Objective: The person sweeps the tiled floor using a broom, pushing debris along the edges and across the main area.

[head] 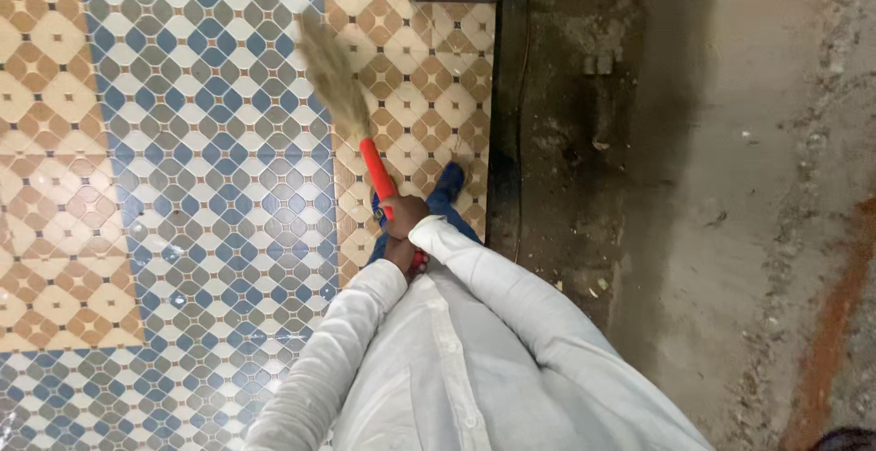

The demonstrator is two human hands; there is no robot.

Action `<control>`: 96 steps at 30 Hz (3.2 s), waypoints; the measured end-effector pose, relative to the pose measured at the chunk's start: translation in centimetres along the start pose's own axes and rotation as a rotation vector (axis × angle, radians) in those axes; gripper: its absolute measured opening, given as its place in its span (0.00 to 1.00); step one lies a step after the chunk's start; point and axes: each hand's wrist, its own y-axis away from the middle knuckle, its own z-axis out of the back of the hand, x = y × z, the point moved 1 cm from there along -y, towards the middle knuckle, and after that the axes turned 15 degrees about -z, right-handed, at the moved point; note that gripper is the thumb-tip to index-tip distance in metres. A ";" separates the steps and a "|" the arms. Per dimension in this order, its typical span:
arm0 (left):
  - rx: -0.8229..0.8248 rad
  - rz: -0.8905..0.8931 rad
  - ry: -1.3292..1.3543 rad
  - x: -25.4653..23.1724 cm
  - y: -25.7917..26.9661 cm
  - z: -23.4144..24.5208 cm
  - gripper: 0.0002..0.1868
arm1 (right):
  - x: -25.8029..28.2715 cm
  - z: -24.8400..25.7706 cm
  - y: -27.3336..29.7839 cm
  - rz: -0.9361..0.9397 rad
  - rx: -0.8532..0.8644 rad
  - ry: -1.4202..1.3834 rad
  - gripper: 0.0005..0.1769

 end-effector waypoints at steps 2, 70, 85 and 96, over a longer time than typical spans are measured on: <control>-0.011 0.019 0.030 0.6 -2.4 -0.5 0.10 | -0.8 -0.3 -1.8 -0.012 0.104 0.122 0.29; 0.585 0.121 -0.760 1.3 -7.2 -2.3 0.07 | -10.1 1.4 0.5 -0.509 -0.595 -0.777 0.49; 0.530 -0.074 -0.705 0.8 -3.8 -1.9 0.17 | -9.1 -2.3 -0.9 -0.604 0.191 -0.986 0.51; 0.136 -0.270 -0.531 -1.2 1.9 -2.8 0.24 | -10.5 -1.7 -0.3 -0.463 0.314 -0.701 0.25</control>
